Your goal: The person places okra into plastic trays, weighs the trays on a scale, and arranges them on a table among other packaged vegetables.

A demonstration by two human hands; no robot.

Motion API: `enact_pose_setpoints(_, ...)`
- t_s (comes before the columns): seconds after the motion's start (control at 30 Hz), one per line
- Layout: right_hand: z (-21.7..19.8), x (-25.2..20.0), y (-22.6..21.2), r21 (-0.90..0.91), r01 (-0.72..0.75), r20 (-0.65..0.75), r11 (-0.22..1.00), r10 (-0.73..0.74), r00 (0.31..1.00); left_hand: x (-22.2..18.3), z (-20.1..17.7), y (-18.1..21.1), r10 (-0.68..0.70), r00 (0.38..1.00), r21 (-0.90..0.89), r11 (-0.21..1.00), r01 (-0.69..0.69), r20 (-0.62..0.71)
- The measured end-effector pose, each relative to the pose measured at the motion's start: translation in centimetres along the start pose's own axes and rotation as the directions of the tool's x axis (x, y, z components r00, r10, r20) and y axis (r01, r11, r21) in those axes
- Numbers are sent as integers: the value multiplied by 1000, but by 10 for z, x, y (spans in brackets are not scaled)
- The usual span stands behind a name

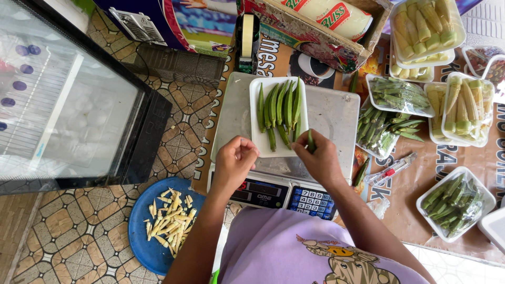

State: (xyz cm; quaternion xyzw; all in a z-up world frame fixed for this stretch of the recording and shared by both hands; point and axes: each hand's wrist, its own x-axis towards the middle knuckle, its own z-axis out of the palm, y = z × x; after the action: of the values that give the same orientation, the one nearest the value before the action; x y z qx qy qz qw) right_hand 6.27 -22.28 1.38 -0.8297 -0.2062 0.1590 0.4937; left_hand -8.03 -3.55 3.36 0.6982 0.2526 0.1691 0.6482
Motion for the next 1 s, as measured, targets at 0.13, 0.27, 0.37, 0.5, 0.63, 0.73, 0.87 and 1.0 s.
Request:
enact_pose_setpoints(0.13, -24, -15, -29, 176, -210, 83, 962, 198, 977, -15, -6, 1, -178, 972, -358, 906, 223, 157)
enact_pose_setpoints(0.27, -44, -35, -41, 221, -283, 142, 933, 256, 956, -29, -58, 39, -340, 940, -376, 870, 319, 11)
enact_pose_setpoints(0.37, -61, -38, -16, 275, -281, 93, 919, 266, 959, -40, -141, 38, -263, 873, -33, 961, 274, -411)
enact_pose_setpoints(0.5, -79, -30, 9, 569, -319, -3, 758, 390, 921, -52, -210, 22, -146, 729, 508, 626, 591, -669)
enact_pose_setpoints(0.63, -73, -19, 8, 771, -285, 46, 570, 397, 917, -49, -130, 46, 63, 901, 728, 614, 304, -429)
enact_pose_setpoints(0.73, -48, -20, -25, 785, -287, 81, 549, 368, 926, -36, -40, 45, 176, 963, 239, 963, -125, -206)
enact_pose_setpoints(0.87, -14, -24, -52, 771, -253, 77, 585, 309, 948, -33, 72, 53, 185, 973, 215, 953, -212, 135)
enact_pose_setpoints(1.0, -26, -17, -61, 764, -195, 13, 614, 289, 957, -10, 81, 53, 144, 969, 508, 831, -228, 199)
